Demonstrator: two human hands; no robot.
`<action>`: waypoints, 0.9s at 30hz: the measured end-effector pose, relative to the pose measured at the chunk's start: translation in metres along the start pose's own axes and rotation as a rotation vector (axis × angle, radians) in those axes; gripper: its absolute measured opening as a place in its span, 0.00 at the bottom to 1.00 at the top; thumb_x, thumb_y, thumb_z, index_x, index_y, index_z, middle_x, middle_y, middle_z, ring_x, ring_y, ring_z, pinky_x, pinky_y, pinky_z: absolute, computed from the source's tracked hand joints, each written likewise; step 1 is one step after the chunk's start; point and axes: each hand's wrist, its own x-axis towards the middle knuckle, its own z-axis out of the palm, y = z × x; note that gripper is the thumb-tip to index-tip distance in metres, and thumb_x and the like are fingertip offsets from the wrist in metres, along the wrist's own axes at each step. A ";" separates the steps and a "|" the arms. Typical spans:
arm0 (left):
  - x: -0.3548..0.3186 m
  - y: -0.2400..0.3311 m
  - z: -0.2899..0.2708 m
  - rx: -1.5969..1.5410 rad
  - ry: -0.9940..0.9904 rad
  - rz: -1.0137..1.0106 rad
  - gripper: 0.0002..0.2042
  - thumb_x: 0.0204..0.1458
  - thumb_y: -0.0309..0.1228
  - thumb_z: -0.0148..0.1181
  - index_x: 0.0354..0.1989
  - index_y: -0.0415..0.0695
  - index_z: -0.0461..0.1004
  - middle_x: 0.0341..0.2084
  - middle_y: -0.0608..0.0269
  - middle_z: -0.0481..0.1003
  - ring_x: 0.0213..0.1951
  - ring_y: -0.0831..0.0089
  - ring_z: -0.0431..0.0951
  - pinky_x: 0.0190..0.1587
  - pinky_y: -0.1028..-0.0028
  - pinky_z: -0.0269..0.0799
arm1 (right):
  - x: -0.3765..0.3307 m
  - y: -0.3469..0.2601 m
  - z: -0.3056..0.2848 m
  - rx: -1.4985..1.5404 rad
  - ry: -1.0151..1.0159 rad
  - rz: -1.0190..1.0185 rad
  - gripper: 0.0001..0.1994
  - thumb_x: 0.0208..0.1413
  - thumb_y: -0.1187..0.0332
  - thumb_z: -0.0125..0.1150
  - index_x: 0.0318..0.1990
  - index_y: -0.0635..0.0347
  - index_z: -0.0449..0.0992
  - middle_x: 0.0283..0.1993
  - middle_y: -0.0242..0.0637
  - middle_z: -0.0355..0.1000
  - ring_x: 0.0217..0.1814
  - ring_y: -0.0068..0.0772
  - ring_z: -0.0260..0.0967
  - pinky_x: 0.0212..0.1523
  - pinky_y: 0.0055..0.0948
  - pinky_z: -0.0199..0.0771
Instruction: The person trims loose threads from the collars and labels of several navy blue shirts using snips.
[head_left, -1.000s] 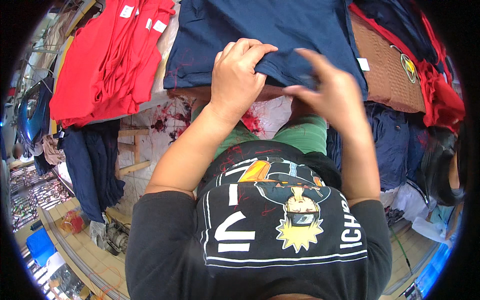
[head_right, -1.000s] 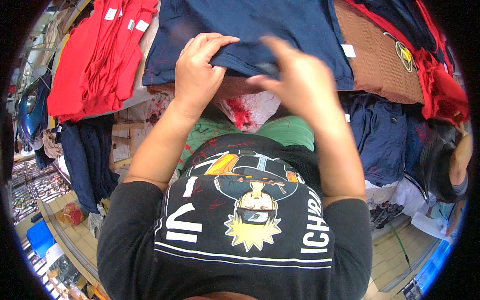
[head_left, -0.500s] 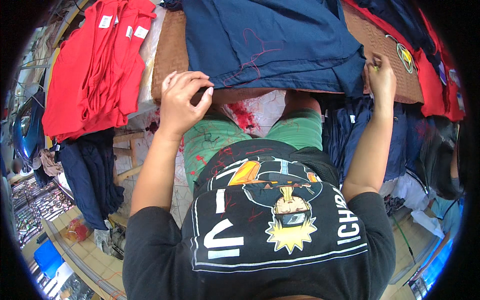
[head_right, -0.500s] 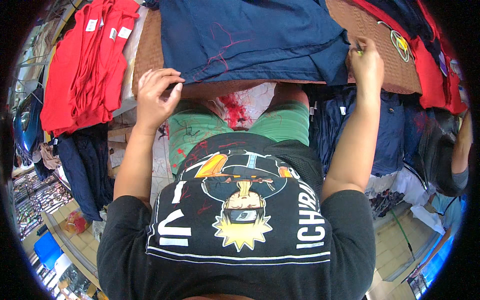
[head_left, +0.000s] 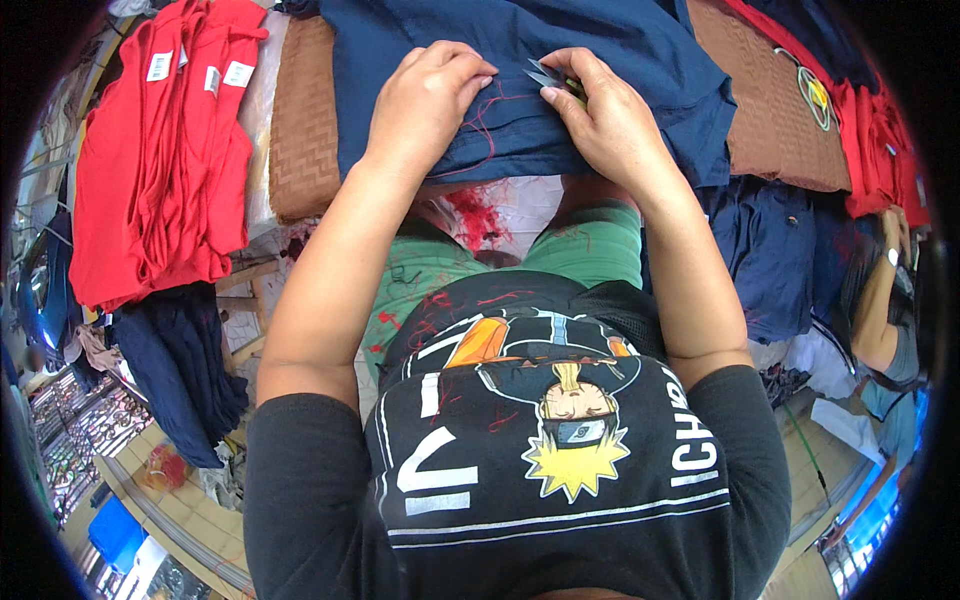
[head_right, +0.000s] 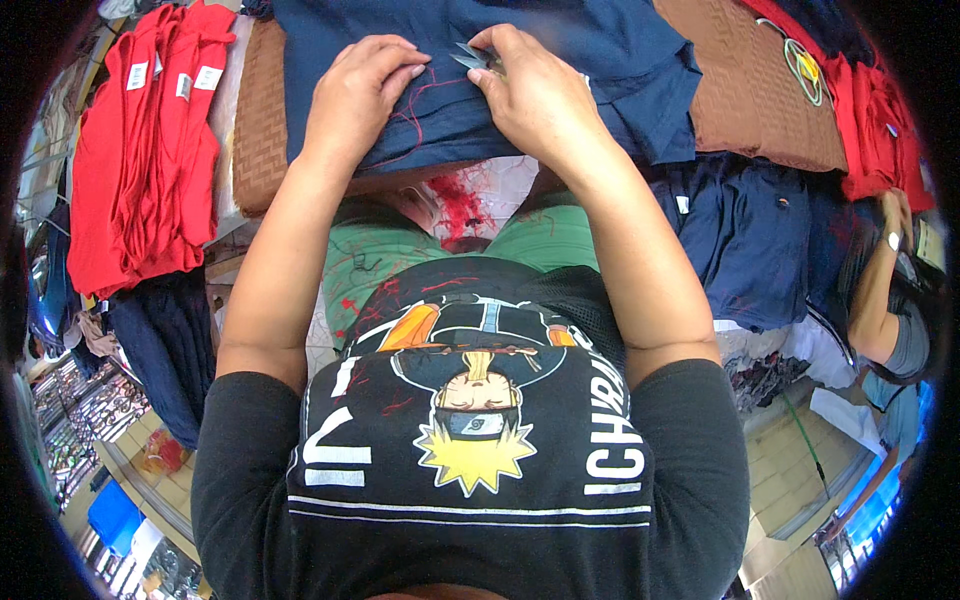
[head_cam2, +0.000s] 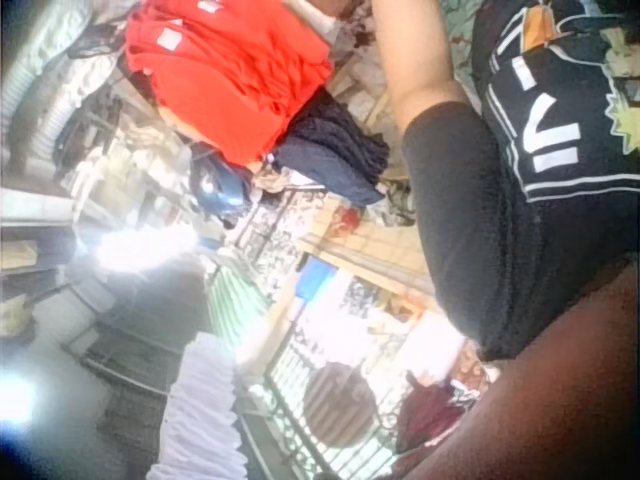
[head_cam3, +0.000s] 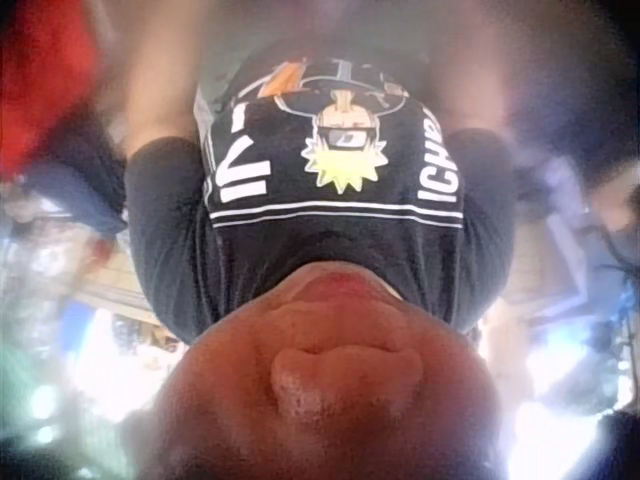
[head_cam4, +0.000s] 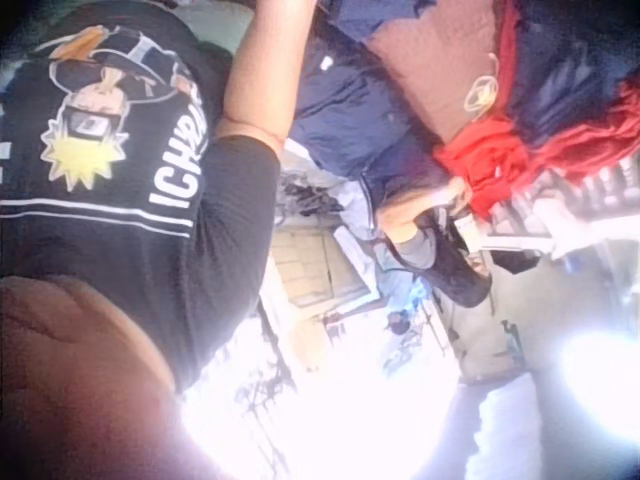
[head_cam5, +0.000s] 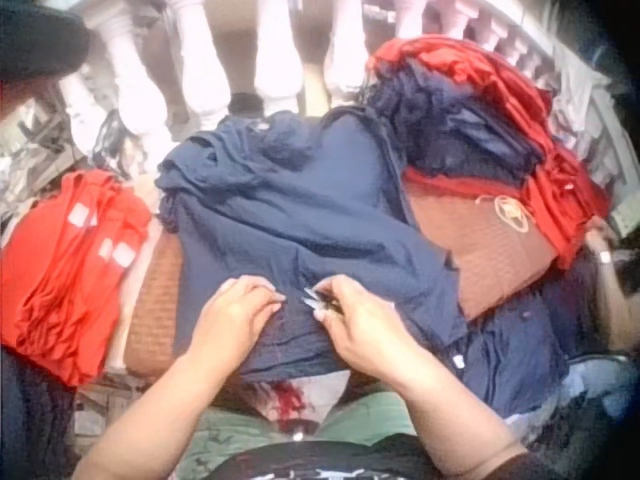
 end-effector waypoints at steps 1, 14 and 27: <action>-0.002 -0.002 0.001 -0.009 0.028 0.004 0.06 0.49 0.28 0.61 0.35 0.45 0.79 0.38 0.63 0.78 0.42 0.62 0.77 0.46 0.68 0.72 | 0.000 0.001 0.000 0.007 0.004 -0.002 0.14 0.56 0.64 0.58 0.48 0.58 0.70 0.44 0.47 0.74 0.47 0.51 0.73 0.47 0.43 0.71; -0.006 0.027 -0.037 -0.195 -0.161 -0.019 0.10 0.47 0.30 0.65 0.35 0.38 0.78 0.37 0.54 0.78 0.38 0.60 0.79 0.43 0.69 0.74 | 0.001 -0.004 0.000 0.139 0.066 -0.045 0.11 0.54 0.69 0.60 0.44 0.59 0.74 0.42 0.43 0.75 0.44 0.44 0.74 0.43 0.37 0.73; -0.004 0.027 -0.012 -0.117 -0.084 -0.225 0.07 0.57 0.31 0.56 0.37 0.40 0.75 0.31 0.56 0.80 0.33 0.63 0.81 0.36 0.70 0.75 | -0.005 -0.001 0.002 0.142 0.059 -0.064 0.08 0.52 0.69 0.60 0.40 0.57 0.76 0.39 0.41 0.74 0.43 0.48 0.72 0.41 0.39 0.72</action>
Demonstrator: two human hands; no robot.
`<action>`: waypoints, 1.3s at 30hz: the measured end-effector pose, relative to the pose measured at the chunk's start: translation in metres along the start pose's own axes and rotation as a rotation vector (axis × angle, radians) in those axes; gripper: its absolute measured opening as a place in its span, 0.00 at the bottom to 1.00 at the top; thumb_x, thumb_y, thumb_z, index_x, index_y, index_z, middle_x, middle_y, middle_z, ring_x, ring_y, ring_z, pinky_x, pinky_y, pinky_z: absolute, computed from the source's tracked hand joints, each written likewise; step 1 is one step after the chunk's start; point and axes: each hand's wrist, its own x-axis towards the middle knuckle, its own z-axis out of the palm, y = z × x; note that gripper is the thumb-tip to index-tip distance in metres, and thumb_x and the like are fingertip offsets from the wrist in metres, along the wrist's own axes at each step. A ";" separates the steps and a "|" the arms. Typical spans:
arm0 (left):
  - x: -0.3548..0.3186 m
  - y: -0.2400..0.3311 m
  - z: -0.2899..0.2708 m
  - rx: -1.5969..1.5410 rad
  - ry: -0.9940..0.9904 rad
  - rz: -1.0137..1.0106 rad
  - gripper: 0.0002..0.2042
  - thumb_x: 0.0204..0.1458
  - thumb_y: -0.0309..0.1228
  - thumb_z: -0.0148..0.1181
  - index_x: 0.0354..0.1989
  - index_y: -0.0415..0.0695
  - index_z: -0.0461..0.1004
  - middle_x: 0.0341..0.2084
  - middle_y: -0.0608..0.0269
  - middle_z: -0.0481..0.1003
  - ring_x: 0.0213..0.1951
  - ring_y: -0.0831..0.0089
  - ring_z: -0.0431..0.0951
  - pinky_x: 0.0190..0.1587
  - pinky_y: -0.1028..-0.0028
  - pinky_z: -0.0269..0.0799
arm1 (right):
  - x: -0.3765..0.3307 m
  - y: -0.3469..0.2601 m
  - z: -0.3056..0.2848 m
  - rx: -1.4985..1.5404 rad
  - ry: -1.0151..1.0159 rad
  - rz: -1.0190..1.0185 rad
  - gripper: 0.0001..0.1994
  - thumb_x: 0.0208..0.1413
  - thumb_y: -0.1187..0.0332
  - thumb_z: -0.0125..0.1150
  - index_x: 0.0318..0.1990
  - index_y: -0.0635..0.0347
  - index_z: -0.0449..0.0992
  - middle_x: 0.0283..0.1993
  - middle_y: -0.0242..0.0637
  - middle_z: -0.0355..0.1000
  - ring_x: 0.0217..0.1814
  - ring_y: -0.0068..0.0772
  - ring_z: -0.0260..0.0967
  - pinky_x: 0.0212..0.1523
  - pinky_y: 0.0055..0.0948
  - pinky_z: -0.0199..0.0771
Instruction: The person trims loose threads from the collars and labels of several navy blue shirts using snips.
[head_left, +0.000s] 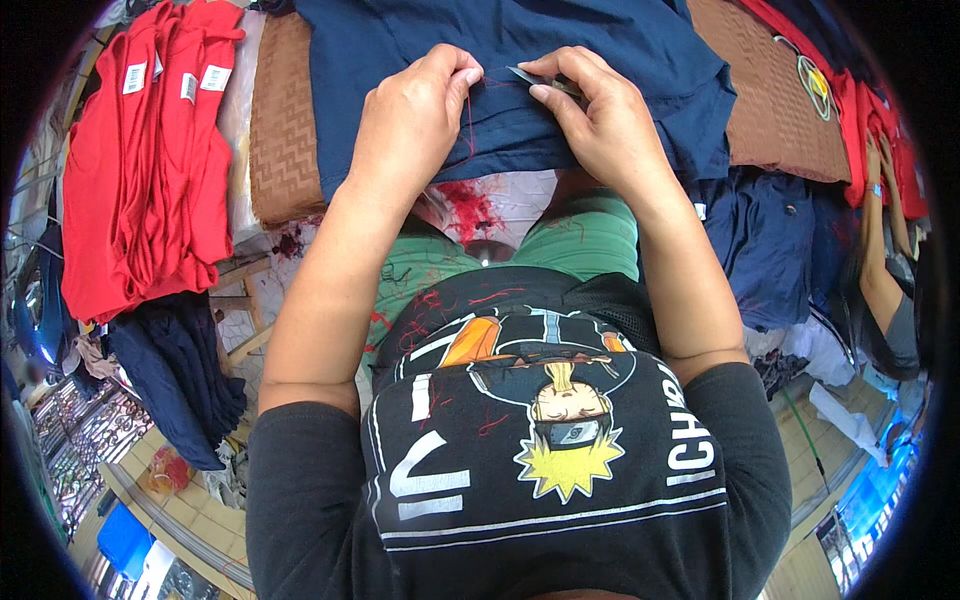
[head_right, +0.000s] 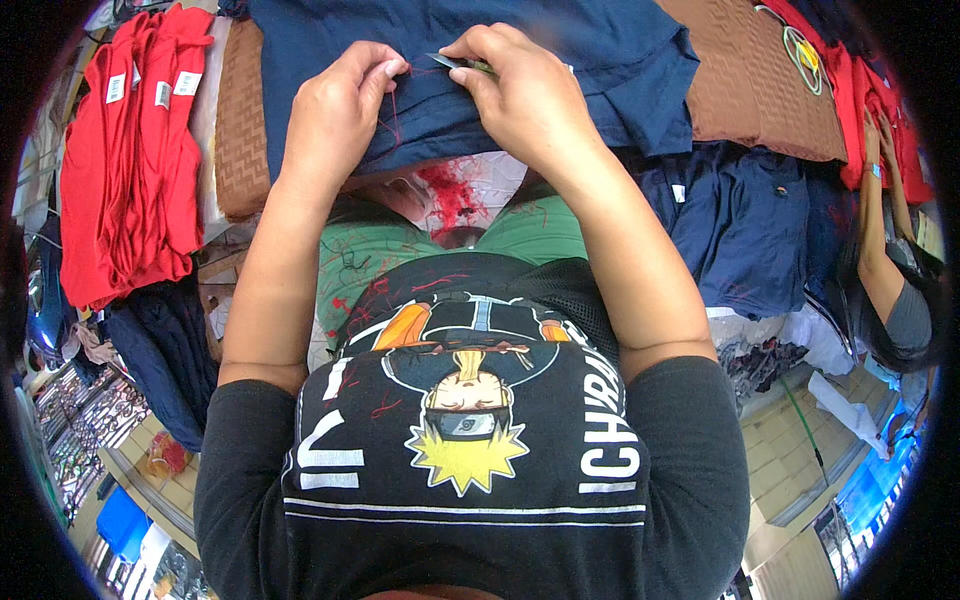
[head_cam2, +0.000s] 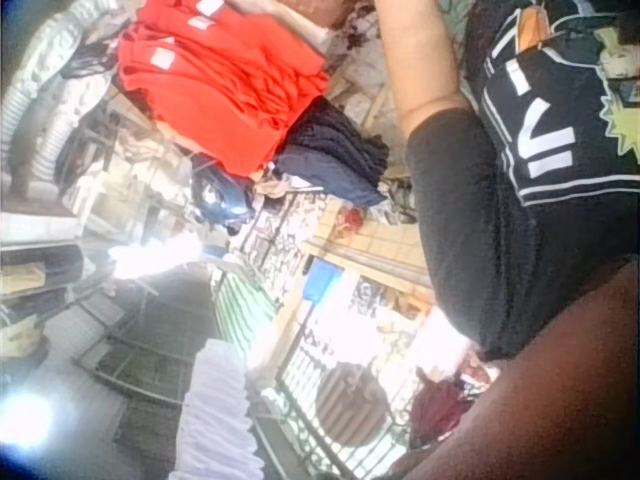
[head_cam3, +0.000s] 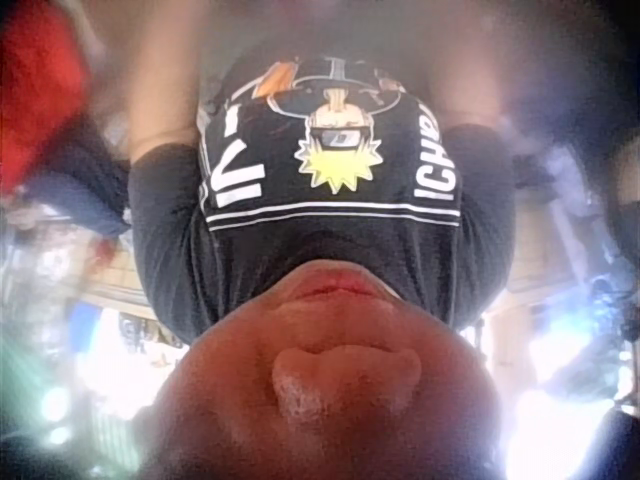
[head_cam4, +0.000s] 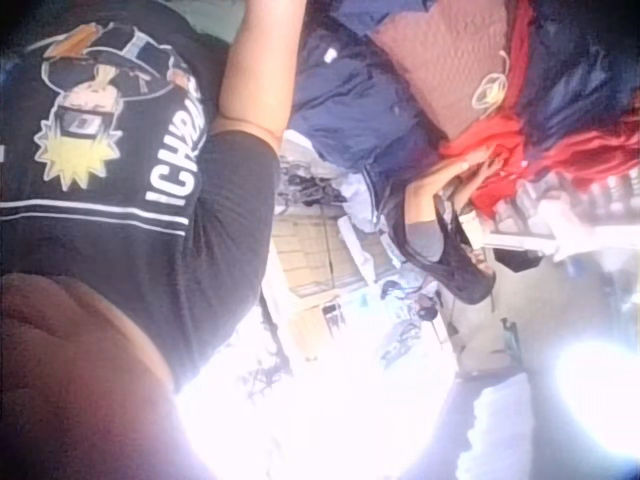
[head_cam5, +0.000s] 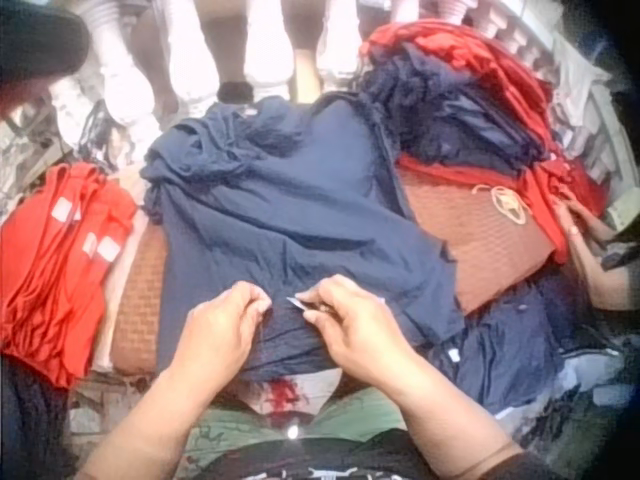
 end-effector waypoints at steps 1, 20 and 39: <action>0.001 -0.003 0.001 -0.033 -0.010 -0.018 0.07 0.57 0.31 0.55 0.37 0.40 0.74 0.31 0.57 0.80 0.32 0.64 0.81 0.36 0.70 0.75 | 0.000 0.000 0.000 0.005 0.000 -0.005 0.08 0.52 0.69 0.61 0.40 0.57 0.76 0.39 0.41 0.73 0.43 0.48 0.72 0.41 0.39 0.72; 0.007 -0.004 -0.001 -0.178 -0.046 -0.084 0.06 0.59 0.29 0.52 0.38 0.39 0.71 0.31 0.57 0.80 0.31 0.67 0.82 0.35 0.70 0.77 | 0.002 -0.011 0.010 -0.183 -0.023 -0.090 0.08 0.51 0.70 0.59 0.40 0.53 0.76 0.37 0.38 0.71 0.39 0.47 0.72 0.39 0.42 0.72; 0.014 -0.034 0.010 0.062 0.143 0.125 0.08 0.49 0.32 0.64 0.37 0.45 0.80 0.35 0.60 0.79 0.38 0.64 0.80 0.42 0.71 0.74 | 0.017 0.000 0.013 0.028 0.000 -0.020 0.08 0.51 0.70 0.61 0.39 0.58 0.76 0.38 0.41 0.73 0.41 0.47 0.73 0.41 0.39 0.72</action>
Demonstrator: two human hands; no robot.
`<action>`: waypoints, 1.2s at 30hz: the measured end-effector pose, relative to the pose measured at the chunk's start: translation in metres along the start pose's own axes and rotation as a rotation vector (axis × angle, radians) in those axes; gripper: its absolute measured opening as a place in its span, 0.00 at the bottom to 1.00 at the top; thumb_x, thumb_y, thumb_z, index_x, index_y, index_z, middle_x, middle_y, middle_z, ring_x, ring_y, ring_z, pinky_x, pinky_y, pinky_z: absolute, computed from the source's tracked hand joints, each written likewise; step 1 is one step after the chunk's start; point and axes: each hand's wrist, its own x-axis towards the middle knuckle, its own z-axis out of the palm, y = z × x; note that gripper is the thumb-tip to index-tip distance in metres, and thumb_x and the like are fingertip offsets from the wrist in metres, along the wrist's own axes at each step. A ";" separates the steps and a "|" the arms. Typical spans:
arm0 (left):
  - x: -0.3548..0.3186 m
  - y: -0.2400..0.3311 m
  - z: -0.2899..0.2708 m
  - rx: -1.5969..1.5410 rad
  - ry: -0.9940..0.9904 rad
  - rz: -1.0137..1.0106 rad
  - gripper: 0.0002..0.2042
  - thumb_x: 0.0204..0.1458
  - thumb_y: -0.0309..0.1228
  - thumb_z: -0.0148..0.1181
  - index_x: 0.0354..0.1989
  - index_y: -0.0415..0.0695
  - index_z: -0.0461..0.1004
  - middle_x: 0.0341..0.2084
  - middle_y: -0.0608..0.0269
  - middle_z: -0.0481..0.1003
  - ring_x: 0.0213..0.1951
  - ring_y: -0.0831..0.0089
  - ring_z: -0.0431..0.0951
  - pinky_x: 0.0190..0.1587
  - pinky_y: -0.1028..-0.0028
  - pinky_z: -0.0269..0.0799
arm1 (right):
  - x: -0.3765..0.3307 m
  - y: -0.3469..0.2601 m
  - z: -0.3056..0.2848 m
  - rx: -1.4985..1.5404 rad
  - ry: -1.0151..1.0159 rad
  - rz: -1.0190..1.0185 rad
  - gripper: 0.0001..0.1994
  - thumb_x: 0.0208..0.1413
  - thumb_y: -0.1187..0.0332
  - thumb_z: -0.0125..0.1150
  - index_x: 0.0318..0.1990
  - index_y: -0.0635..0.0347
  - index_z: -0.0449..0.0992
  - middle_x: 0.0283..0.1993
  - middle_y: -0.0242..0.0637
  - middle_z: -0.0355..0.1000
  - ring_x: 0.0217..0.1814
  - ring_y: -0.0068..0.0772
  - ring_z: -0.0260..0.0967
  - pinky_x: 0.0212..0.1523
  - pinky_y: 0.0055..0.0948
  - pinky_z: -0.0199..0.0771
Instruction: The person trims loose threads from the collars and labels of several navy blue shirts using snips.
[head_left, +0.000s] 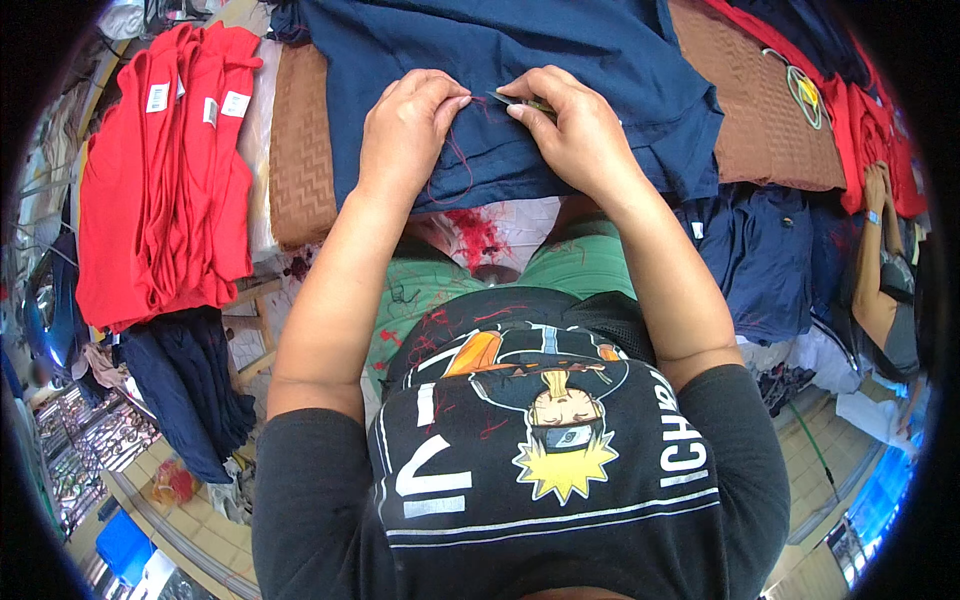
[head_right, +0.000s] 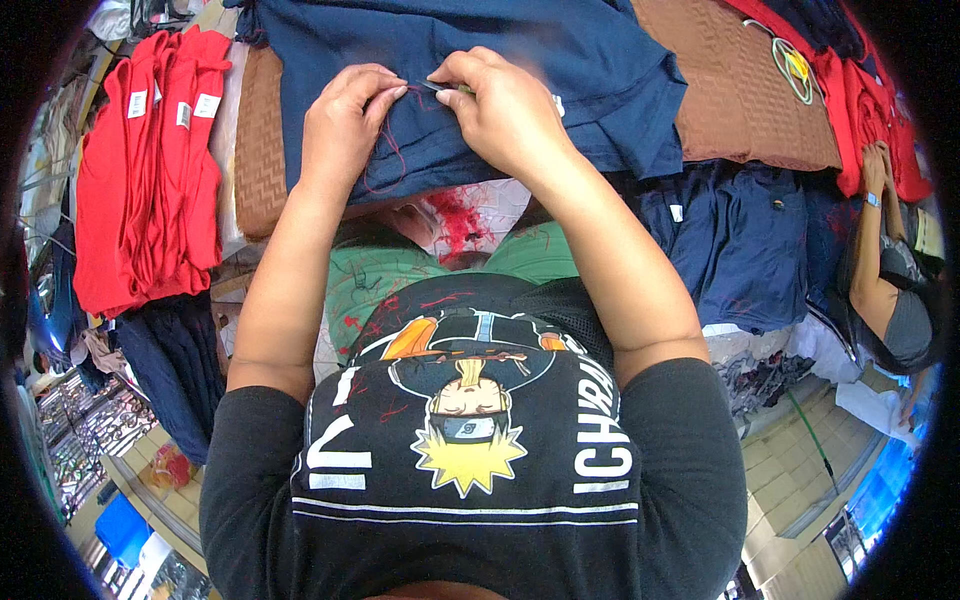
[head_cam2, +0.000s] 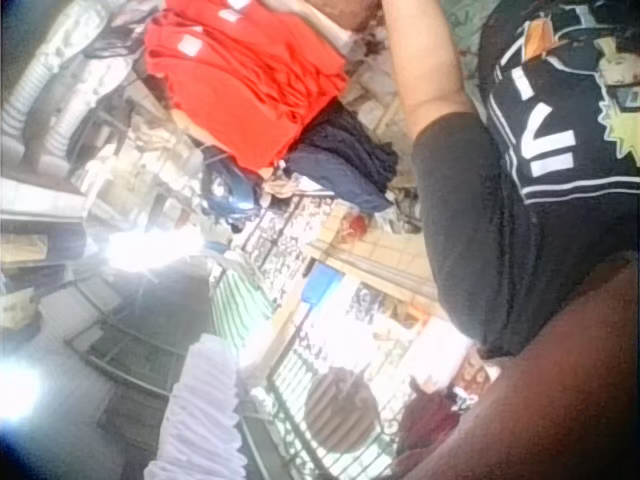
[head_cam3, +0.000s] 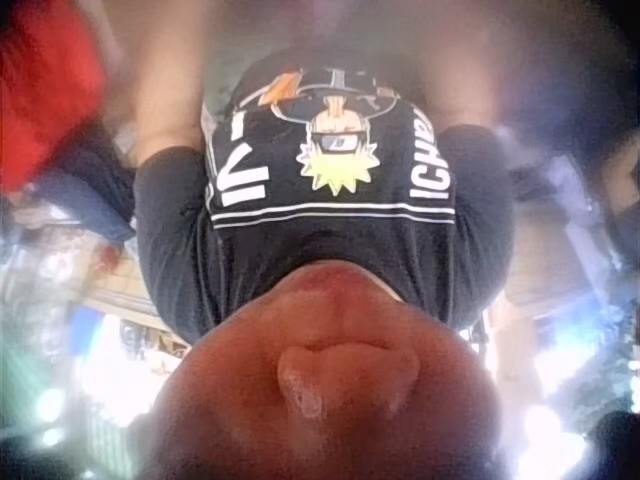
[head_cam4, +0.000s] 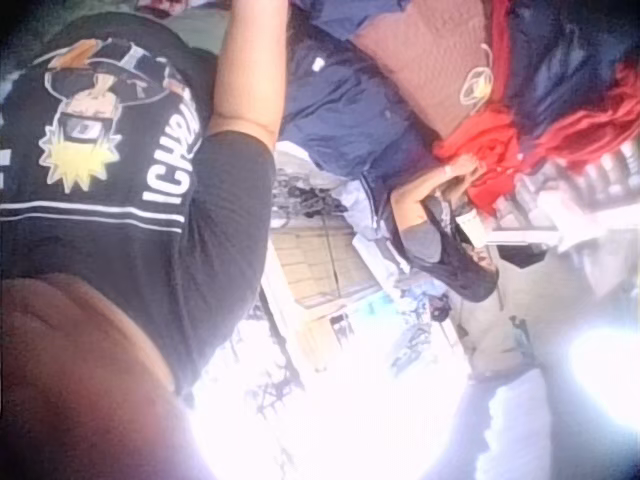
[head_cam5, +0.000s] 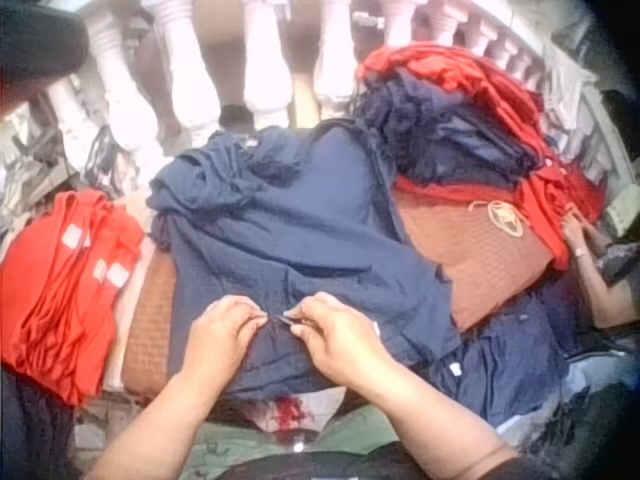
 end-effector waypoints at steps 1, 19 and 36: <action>0.000 0.002 0.000 0.024 0.014 0.009 0.08 0.50 0.33 0.63 0.36 0.45 0.80 0.34 0.60 0.79 0.37 0.65 0.80 0.41 0.71 0.74 | -0.001 0.000 0.000 0.005 0.002 0.006 0.08 0.51 0.70 0.61 0.39 0.58 0.76 0.38 0.41 0.73 0.41 0.47 0.72 0.41 0.39 0.72; 0.003 0.026 -0.095 -0.933 -0.547 0.204 0.24 0.62 0.44 0.47 0.19 0.39 0.75 0.33 0.52 0.78 0.34 0.62 0.77 0.40 0.67 0.71 | -0.001 -0.005 -0.012 -0.182 -0.032 -0.071 0.09 0.51 0.69 0.59 0.41 0.57 0.75 0.40 0.41 0.73 0.44 0.49 0.72 0.43 0.43 0.72; -0.055 0.019 -0.035 -0.094 -0.072 -0.054 0.08 0.49 0.28 0.65 0.37 0.42 0.79 0.33 0.60 0.79 0.33 0.72 0.79 0.38 0.73 0.74 | -0.022 -0.028 0.006 0.105 -0.108 -0.098 0.09 0.52 0.70 0.59 0.41 0.60 0.75 0.40 0.47 0.75 0.44 0.50 0.73 0.43 0.41 0.72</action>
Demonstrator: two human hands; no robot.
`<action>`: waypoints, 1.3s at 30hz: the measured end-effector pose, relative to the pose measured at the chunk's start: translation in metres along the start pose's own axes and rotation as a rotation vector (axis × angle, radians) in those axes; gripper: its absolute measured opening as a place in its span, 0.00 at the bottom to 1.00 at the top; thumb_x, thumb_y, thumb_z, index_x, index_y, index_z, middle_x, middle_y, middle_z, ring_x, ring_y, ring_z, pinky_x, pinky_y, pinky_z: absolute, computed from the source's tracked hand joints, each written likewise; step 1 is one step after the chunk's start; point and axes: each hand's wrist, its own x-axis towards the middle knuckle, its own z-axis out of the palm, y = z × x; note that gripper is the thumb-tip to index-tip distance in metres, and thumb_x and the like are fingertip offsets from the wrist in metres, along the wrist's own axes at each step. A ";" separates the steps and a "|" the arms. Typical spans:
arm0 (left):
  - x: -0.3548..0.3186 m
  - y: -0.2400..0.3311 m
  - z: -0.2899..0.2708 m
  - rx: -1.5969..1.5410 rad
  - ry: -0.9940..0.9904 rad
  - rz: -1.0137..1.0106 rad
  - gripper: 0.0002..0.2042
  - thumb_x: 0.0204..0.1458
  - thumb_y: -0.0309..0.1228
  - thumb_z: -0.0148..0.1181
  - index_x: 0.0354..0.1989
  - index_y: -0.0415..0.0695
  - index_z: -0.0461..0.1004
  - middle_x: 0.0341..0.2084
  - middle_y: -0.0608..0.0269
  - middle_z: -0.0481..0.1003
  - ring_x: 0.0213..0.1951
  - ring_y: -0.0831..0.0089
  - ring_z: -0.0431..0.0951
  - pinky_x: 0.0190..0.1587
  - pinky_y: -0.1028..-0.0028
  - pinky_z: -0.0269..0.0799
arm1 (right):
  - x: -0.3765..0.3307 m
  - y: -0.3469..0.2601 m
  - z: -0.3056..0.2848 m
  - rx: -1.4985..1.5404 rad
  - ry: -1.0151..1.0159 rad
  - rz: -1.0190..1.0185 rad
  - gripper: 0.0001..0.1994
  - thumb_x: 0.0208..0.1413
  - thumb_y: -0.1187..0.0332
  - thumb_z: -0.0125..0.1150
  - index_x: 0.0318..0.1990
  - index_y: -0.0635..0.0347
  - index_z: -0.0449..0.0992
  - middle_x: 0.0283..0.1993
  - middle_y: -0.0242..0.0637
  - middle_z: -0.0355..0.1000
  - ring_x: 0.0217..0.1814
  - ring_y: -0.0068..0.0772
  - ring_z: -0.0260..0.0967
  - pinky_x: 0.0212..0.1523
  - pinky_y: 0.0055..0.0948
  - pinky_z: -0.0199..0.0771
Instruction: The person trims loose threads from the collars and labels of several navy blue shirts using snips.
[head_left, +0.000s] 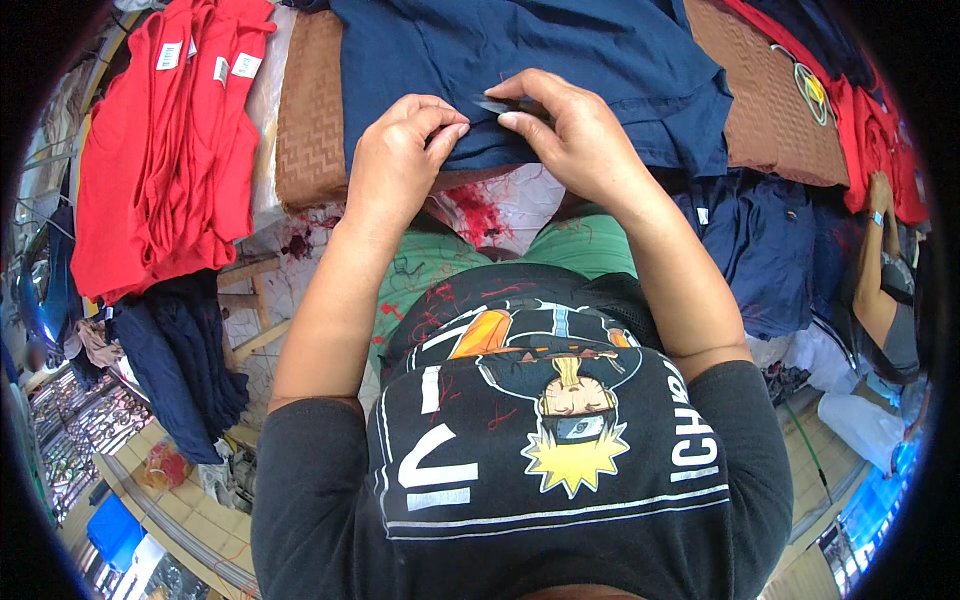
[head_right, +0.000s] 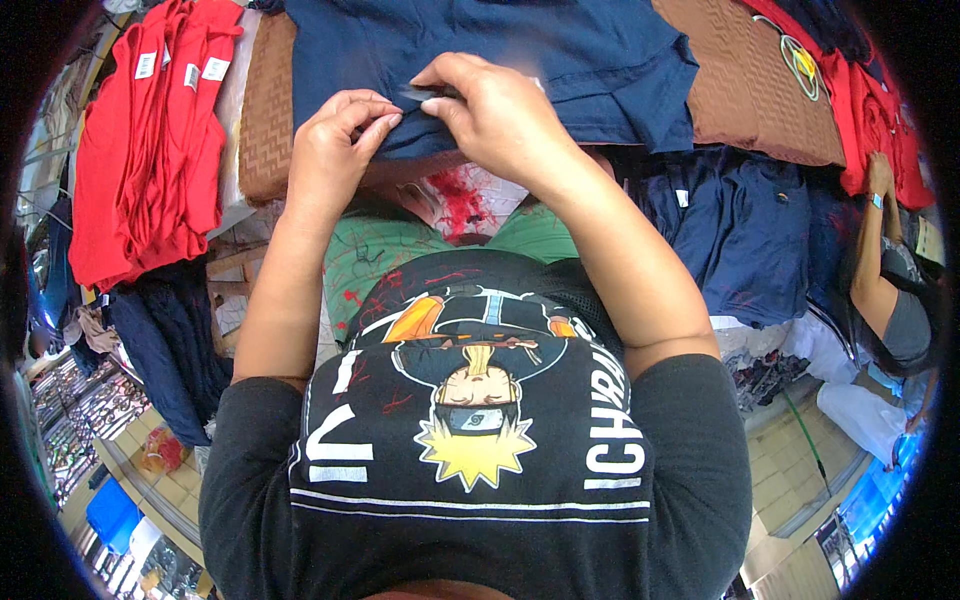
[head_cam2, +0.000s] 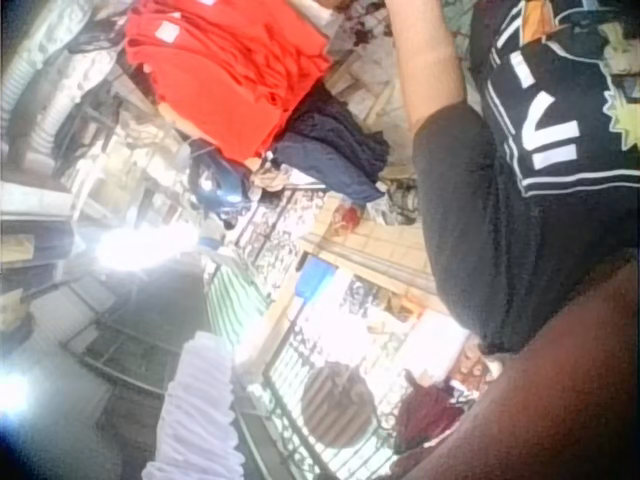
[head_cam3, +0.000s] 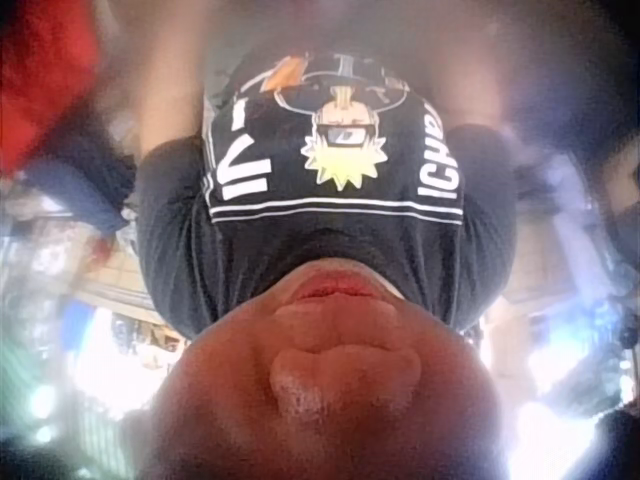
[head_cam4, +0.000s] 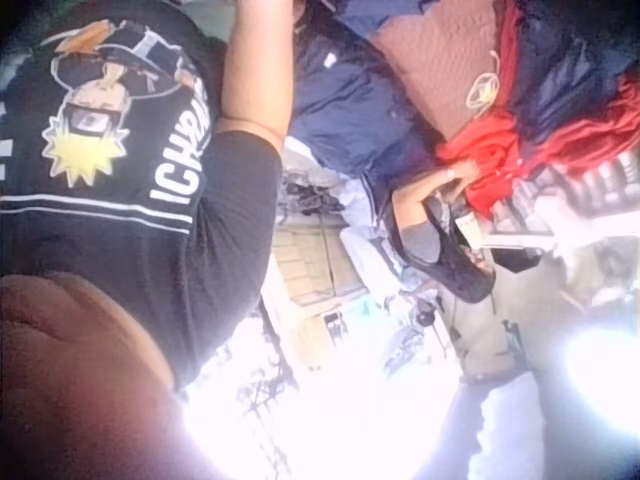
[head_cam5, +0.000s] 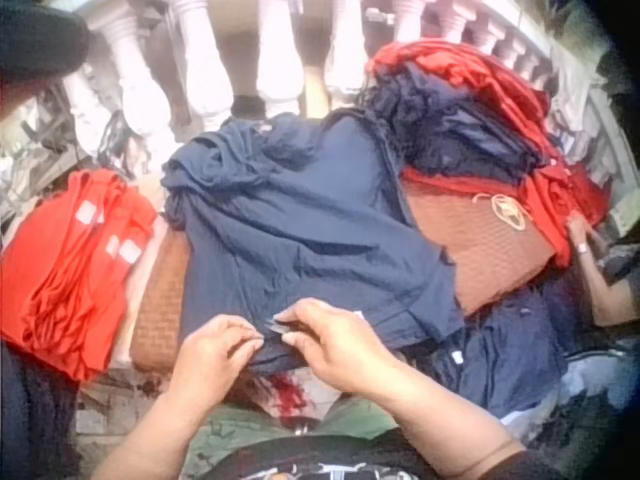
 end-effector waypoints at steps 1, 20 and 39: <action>0.000 -0.002 0.000 -0.024 0.005 -0.013 0.07 0.50 0.28 0.64 0.37 0.42 0.79 0.31 0.60 0.79 0.32 0.73 0.79 0.38 0.74 0.74 | 0.000 -0.003 0.002 0.016 -0.050 0.045 0.09 0.53 0.71 0.59 0.42 0.62 0.75 0.40 0.46 0.75 0.44 0.46 0.74 0.44 0.37 0.72; 0.003 -0.003 -0.009 -0.284 -0.145 -0.390 0.08 0.59 0.30 0.55 0.37 0.37 0.76 0.31 0.61 0.78 0.36 0.76 0.77 0.42 0.76 0.71 | 0.002 -0.023 0.024 -0.250 -0.140 0.075 0.09 0.52 0.68 0.58 0.41 0.59 0.74 0.38 0.45 0.73 0.44 0.50 0.72 0.44 0.44 0.72; -0.007 0.007 -0.023 0.023 -0.189 0.032 0.14 0.47 0.29 0.64 0.43 0.42 0.75 0.46 0.56 0.73 0.50 0.58 0.71 0.53 0.66 0.67 | -0.030 -0.124 -0.163 0.691 -1.319 -0.885 0.09 0.59 0.67 0.49 0.41 0.57 0.76 0.37 0.28 0.70 0.28 0.12 0.66 0.21 0.14 0.58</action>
